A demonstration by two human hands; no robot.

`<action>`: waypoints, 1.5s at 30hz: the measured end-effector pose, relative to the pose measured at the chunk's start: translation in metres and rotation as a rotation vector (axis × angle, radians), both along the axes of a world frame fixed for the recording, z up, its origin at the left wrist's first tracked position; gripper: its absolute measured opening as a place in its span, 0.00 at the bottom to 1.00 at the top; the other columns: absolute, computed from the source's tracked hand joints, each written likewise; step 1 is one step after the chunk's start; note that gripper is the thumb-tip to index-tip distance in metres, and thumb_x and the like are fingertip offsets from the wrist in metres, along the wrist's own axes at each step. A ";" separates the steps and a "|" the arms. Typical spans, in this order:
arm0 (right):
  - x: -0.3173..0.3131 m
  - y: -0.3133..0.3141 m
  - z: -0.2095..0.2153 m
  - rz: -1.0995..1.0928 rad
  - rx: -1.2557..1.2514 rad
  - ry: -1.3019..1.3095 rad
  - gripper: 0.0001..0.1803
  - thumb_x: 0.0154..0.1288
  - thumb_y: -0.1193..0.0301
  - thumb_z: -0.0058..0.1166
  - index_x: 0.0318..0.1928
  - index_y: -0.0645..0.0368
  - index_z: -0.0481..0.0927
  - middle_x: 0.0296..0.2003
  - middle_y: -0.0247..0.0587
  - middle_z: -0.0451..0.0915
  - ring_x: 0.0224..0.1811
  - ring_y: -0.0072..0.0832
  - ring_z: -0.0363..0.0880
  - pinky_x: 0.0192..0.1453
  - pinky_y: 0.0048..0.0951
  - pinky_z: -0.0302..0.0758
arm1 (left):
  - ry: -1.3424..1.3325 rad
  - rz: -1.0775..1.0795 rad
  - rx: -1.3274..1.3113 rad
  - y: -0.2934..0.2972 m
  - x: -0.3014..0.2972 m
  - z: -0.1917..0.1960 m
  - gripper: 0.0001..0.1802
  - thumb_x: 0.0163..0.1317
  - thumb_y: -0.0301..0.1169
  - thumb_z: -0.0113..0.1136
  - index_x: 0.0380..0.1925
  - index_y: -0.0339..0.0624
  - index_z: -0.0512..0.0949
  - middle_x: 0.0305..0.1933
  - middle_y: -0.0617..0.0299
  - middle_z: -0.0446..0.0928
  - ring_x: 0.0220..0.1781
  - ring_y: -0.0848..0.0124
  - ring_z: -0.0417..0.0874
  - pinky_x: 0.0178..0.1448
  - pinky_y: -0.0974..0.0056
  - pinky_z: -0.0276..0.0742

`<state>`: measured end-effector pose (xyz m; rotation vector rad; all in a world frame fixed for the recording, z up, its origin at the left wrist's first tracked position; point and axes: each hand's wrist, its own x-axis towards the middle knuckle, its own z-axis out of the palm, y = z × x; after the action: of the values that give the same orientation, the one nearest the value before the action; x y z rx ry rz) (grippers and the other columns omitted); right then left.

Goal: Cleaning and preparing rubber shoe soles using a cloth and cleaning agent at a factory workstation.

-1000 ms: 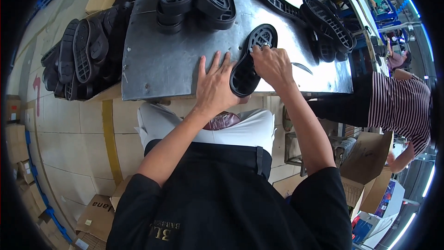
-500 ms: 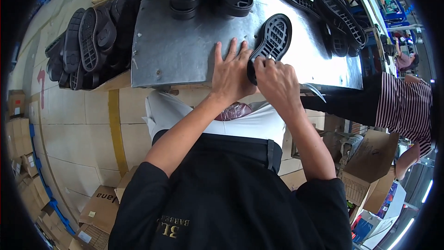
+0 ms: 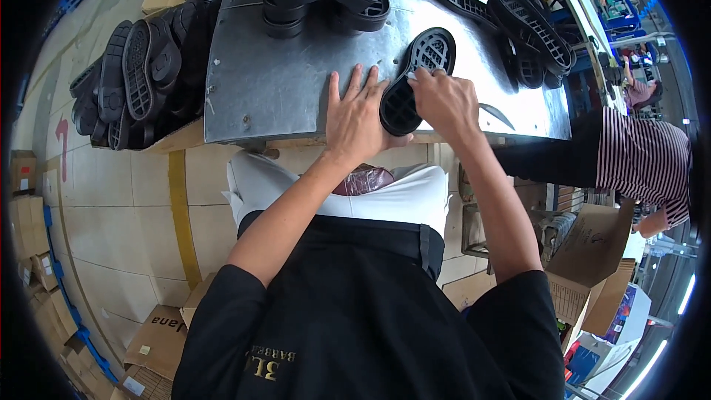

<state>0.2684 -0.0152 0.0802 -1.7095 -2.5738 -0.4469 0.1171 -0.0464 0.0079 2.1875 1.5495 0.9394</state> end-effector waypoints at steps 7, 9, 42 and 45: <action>-0.023 -0.034 -0.001 0.160 0.062 -0.054 0.03 0.52 0.76 0.52 0.30 0.61 0.76 0.21 0.43 0.79 0.20 0.31 0.80 0.24 0.30 0.73 | 0.069 0.007 0.023 0.000 0.002 -0.004 0.47 0.34 0.54 0.71 0.56 0.42 0.73 0.64 0.49 0.68 0.72 0.55 0.59 0.74 0.43 0.35; -0.027 -0.043 0.001 0.176 0.009 -0.017 0.04 0.56 0.73 0.53 0.31 0.60 0.76 0.20 0.42 0.79 0.19 0.30 0.80 0.21 0.29 0.73 | 0.141 0.022 0.031 0.000 0.000 -0.010 0.45 0.35 0.52 0.71 0.57 0.46 0.72 0.65 0.52 0.67 0.72 0.57 0.59 0.74 0.43 0.36; 0.022 -0.021 0.017 -0.160 -0.104 0.270 0.09 0.66 0.63 0.50 0.37 0.54 0.78 0.34 0.42 0.80 0.29 0.39 0.81 0.30 0.37 0.75 | -0.024 -0.233 -0.087 0.053 -0.048 0.013 0.47 0.27 0.54 0.77 0.52 0.46 0.75 0.62 0.55 0.70 0.71 0.62 0.61 0.73 0.54 0.48; -0.017 0.006 0.008 0.083 -0.022 0.235 0.09 0.64 0.63 0.52 0.38 0.54 0.79 0.29 0.39 0.81 0.29 0.36 0.81 0.29 0.36 0.75 | -0.044 -0.240 -0.111 0.055 -0.050 0.007 0.50 0.25 0.53 0.78 0.54 0.47 0.75 0.62 0.53 0.71 0.69 0.59 0.63 0.73 0.54 0.49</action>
<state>0.2517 -0.0091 0.0877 -1.5488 -2.4776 -0.2015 0.0670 0.0088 0.0151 2.1972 1.2532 0.8013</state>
